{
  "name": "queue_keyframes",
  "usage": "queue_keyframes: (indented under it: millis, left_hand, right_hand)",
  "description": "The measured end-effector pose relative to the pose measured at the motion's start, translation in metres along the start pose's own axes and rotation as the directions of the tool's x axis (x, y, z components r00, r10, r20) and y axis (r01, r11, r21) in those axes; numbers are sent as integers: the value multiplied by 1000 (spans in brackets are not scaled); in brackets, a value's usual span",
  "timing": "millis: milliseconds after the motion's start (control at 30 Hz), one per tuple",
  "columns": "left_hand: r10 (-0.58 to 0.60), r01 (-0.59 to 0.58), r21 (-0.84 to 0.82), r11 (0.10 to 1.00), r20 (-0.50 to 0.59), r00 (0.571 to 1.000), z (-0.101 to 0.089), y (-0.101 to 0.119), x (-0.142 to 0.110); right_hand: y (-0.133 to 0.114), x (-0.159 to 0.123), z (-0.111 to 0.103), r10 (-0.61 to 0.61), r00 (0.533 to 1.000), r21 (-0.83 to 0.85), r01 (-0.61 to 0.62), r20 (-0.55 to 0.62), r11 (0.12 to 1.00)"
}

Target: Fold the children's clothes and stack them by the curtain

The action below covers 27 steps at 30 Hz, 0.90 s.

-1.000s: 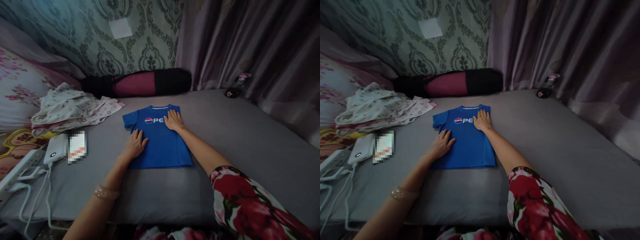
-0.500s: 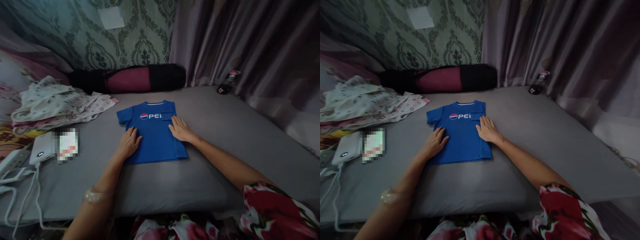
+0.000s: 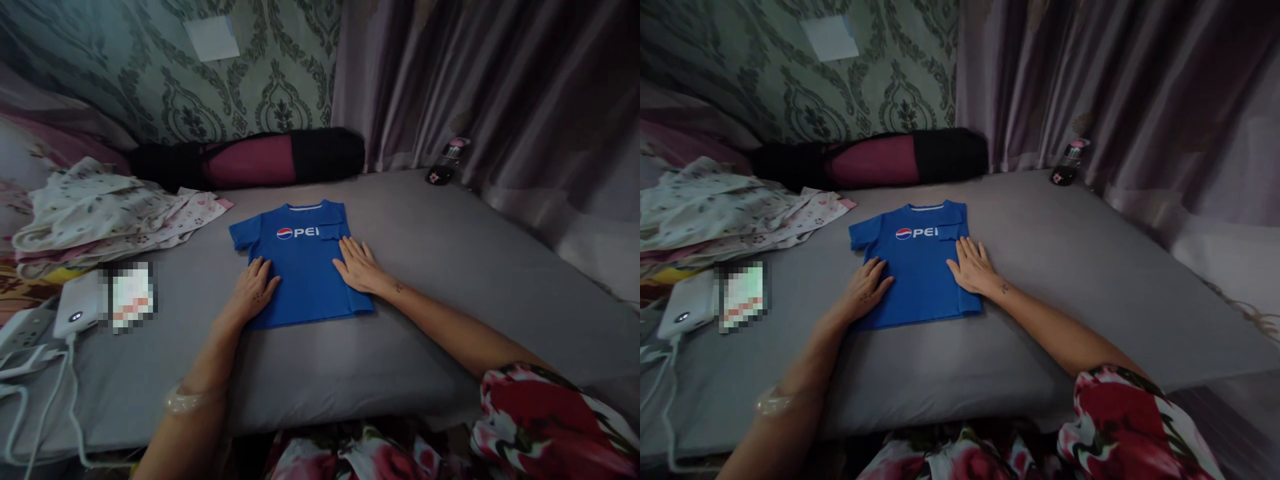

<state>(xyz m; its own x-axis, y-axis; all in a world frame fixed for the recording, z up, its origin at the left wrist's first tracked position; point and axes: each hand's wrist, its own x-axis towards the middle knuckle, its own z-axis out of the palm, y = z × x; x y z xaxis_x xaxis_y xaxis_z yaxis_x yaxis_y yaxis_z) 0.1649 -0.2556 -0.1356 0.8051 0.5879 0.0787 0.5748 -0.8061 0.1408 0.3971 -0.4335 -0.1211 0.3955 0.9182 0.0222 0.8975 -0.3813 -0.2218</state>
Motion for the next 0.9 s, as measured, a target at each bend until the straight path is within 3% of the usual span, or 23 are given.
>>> queue_keyframes:
  millis: [233, 400, 533, 700, 800, 900]
  left_hand:
    - [33, -33, 18, 999, -28, 999, -3, 4, -5]
    - [31, -31, -12, 999, 2, 1000, 0, 5, -5]
    - [52, -53, -31, 998, -11, 999, 4, 2, -5]
    - [75, -78, -41, 996, -59, 995, 5, 0, -6]
    - [93, -97, -55, 994, -81, 992, 1, 2, -7]
    - [102, -111, -71, 991, -121, 987, -5, 3, -7]
  right_hand:
    - [-31, -58, -9, -148, 988, 81, 144, 48, 986]
    - [-31, -62, -4, -160, 982, 80, 152, 102, 985]
    - [-32, -58, -15, -160, 974, 85, 148, 160, 985]
    - [-36, -26, -42, -146, 980, 45, 141, 137, 989]
    - [-33, 19, -47, -90, 995, 11, 90, 52, 996]
    - [-27, 74, -36, -40, 997, 14, 41, -69, 999]
